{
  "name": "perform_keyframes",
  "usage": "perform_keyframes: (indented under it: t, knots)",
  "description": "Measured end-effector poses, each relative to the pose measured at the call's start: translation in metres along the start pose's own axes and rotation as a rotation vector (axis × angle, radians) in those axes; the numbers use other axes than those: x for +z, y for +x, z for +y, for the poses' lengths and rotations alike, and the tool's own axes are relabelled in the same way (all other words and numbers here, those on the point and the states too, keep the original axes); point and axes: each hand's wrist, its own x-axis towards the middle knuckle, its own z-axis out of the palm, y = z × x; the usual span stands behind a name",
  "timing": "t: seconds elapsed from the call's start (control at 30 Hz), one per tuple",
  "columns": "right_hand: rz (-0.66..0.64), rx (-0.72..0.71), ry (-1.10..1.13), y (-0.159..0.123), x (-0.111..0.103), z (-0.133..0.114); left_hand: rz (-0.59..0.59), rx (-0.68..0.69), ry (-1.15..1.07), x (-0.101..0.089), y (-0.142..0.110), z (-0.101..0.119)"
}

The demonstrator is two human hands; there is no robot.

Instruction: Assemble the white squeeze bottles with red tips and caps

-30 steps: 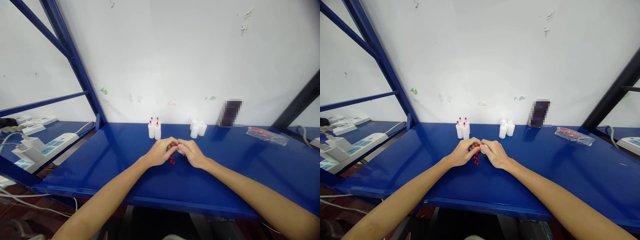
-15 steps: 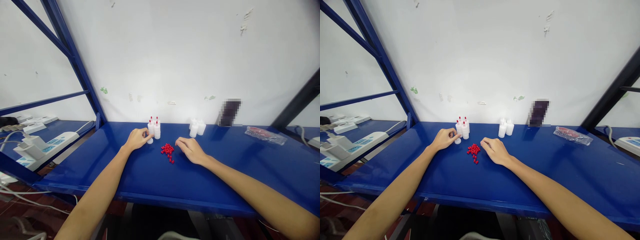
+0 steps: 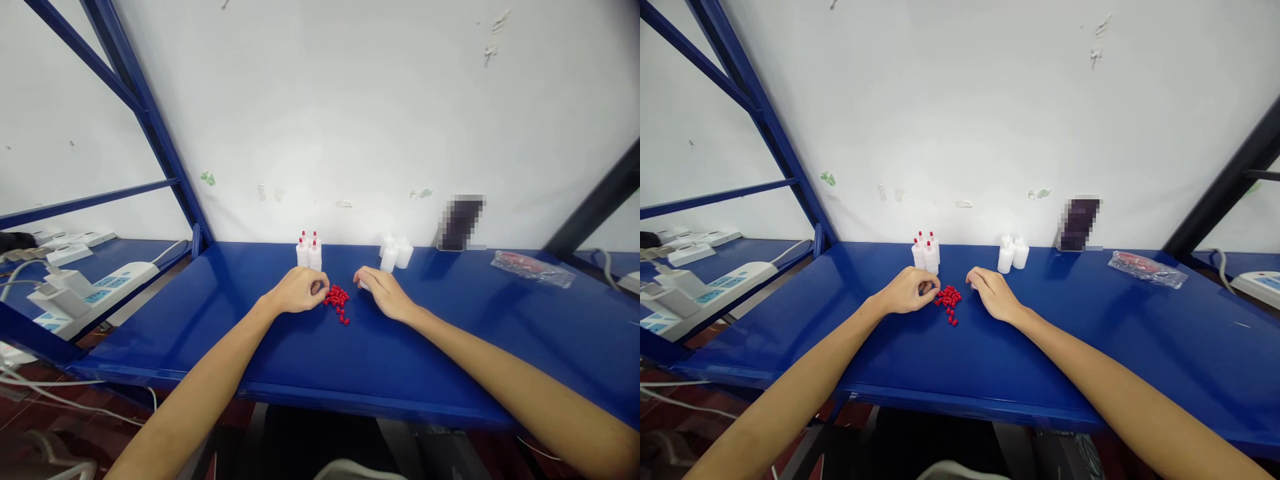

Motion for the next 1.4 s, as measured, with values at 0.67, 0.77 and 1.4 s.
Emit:
perform_keyframes:
  t: [0.67, 0.77, 1.4]
  knots:
    - [-0.090, -0.051, -0.111, -0.002, 0.000, -0.003, -0.018, -0.099, -0.172, -0.010, 0.001, -0.002]
    - [-0.058, -0.054, -0.092, -0.004, 0.002, -0.006, 0.142, -0.102, -0.250, -0.002, 0.005, 0.007]
    - [-0.070, -0.158, -0.120, -0.012, 0.010, -0.016, 0.364, 0.172, -0.238, 0.032, 0.011, 0.034]
